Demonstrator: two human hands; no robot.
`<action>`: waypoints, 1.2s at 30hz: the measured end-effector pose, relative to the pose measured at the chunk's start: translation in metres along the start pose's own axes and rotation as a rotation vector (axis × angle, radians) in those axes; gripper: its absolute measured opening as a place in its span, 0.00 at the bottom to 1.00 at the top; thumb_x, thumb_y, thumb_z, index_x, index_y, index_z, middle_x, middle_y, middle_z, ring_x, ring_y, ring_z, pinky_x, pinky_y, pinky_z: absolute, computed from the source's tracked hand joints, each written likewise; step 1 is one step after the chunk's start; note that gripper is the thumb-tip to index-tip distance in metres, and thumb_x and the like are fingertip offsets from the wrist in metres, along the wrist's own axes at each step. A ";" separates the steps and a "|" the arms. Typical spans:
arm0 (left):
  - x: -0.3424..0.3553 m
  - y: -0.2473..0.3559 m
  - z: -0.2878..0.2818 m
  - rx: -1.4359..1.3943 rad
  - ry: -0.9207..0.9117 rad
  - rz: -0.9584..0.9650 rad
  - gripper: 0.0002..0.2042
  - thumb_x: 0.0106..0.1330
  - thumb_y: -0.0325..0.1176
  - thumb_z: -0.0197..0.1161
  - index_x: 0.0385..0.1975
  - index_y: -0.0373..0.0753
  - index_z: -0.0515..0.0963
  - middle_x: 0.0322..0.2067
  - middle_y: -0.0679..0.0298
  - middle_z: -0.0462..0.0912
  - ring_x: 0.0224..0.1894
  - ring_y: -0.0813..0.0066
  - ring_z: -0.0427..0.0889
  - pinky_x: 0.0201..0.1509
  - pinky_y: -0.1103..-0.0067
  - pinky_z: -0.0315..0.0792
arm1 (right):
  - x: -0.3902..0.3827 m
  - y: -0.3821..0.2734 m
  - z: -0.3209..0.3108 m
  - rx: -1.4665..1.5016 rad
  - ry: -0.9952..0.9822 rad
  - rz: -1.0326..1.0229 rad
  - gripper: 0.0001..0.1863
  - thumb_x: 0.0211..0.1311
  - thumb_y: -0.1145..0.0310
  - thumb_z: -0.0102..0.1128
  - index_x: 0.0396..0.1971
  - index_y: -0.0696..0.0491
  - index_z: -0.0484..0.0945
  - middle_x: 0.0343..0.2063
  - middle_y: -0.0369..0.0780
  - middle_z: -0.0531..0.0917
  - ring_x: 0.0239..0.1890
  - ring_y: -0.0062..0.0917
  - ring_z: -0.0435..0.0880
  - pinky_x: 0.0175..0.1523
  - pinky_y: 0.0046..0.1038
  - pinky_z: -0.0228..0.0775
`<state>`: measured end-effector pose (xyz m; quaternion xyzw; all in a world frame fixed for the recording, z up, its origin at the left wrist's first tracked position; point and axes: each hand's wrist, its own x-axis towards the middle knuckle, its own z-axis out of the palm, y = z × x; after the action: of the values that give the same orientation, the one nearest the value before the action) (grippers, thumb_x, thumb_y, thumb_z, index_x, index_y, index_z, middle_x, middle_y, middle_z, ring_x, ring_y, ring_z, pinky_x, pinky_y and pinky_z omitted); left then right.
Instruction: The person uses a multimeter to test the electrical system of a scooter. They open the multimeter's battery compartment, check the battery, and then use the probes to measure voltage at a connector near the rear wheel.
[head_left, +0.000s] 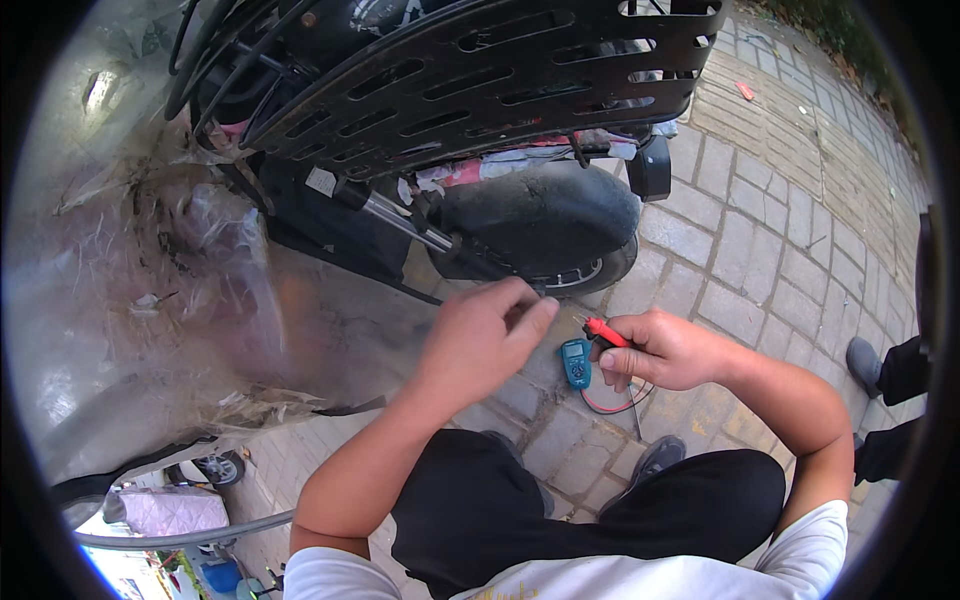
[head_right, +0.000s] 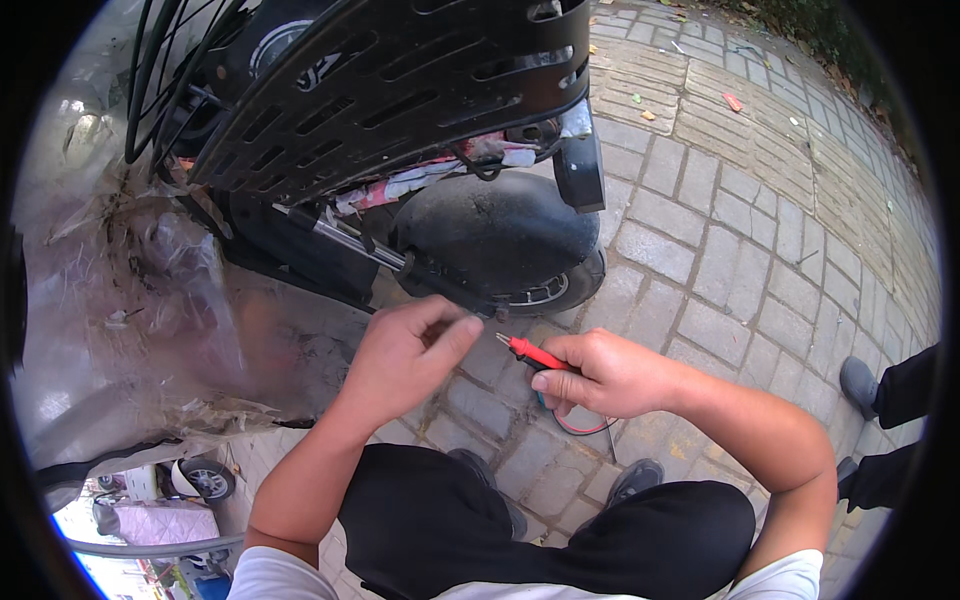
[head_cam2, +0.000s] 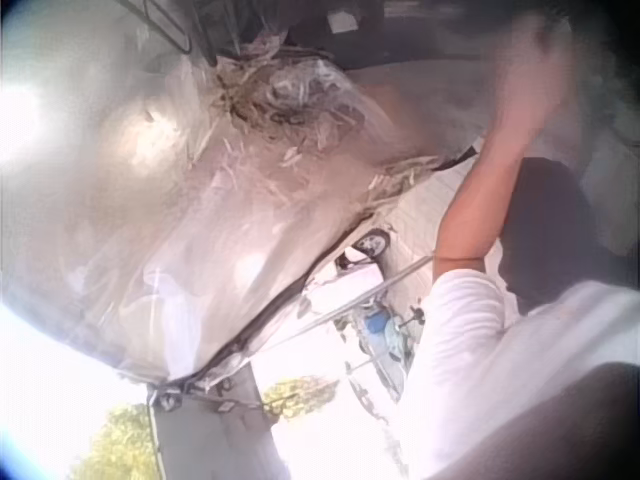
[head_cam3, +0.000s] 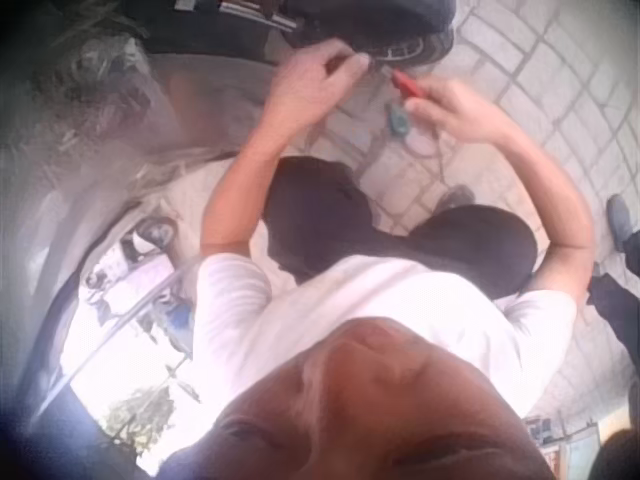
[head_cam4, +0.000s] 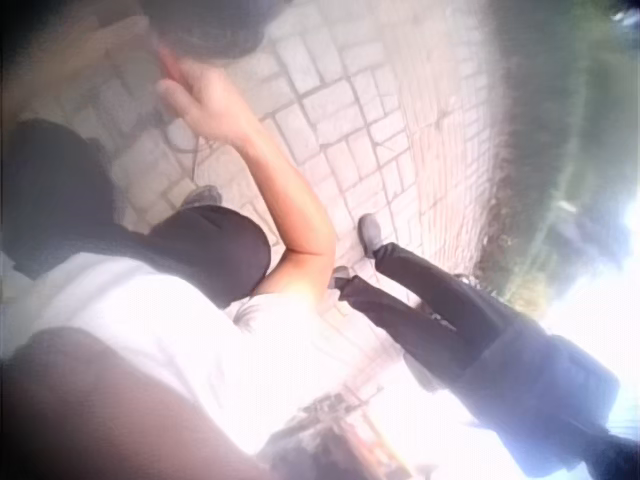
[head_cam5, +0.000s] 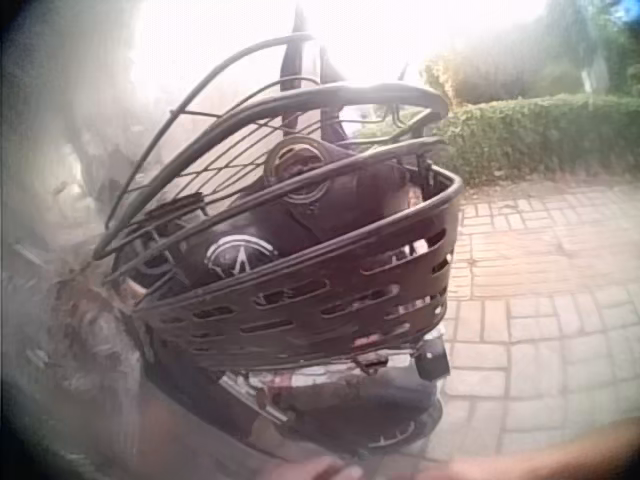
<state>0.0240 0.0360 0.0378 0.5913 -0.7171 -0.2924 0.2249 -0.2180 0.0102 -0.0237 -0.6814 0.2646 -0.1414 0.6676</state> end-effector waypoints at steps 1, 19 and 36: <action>0.005 -0.012 -0.008 -0.219 0.178 -0.241 0.11 0.69 0.37 0.61 0.30 0.35 0.78 0.21 0.69 0.76 0.22 0.85 0.71 0.25 0.79 0.67 | 0.003 -0.004 0.005 0.102 0.019 -0.003 0.15 0.73 0.60 0.52 0.34 0.59 0.73 0.23 0.39 0.80 0.24 0.24 0.81 0.32 0.27 0.74; 0.030 -0.068 -0.054 -1.016 0.384 -0.314 0.14 0.70 0.41 0.60 0.38 0.34 0.79 0.29 0.65 0.78 0.32 0.74 0.78 0.38 0.74 0.77 | 0.122 -0.009 0.102 0.516 0.665 -0.235 0.14 0.69 0.67 0.56 0.45 0.62 0.71 0.28 0.36 0.77 0.28 0.14 0.72 0.34 0.23 0.68; 0.060 -0.076 -0.034 0.528 0.527 -0.235 0.25 0.60 0.46 0.67 0.49 0.32 0.74 0.21 0.55 0.79 0.26 0.53 0.81 0.34 0.63 0.74 | 0.123 0.004 0.094 0.828 0.764 -0.283 0.11 0.69 0.68 0.56 0.44 0.59 0.72 0.23 0.34 0.76 0.16 0.10 0.66 0.20 0.17 0.55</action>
<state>0.0896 -0.0379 0.0090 0.7617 -0.6129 0.0403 0.2065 -0.0661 0.0208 -0.0538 -0.2929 0.3159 -0.5568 0.7102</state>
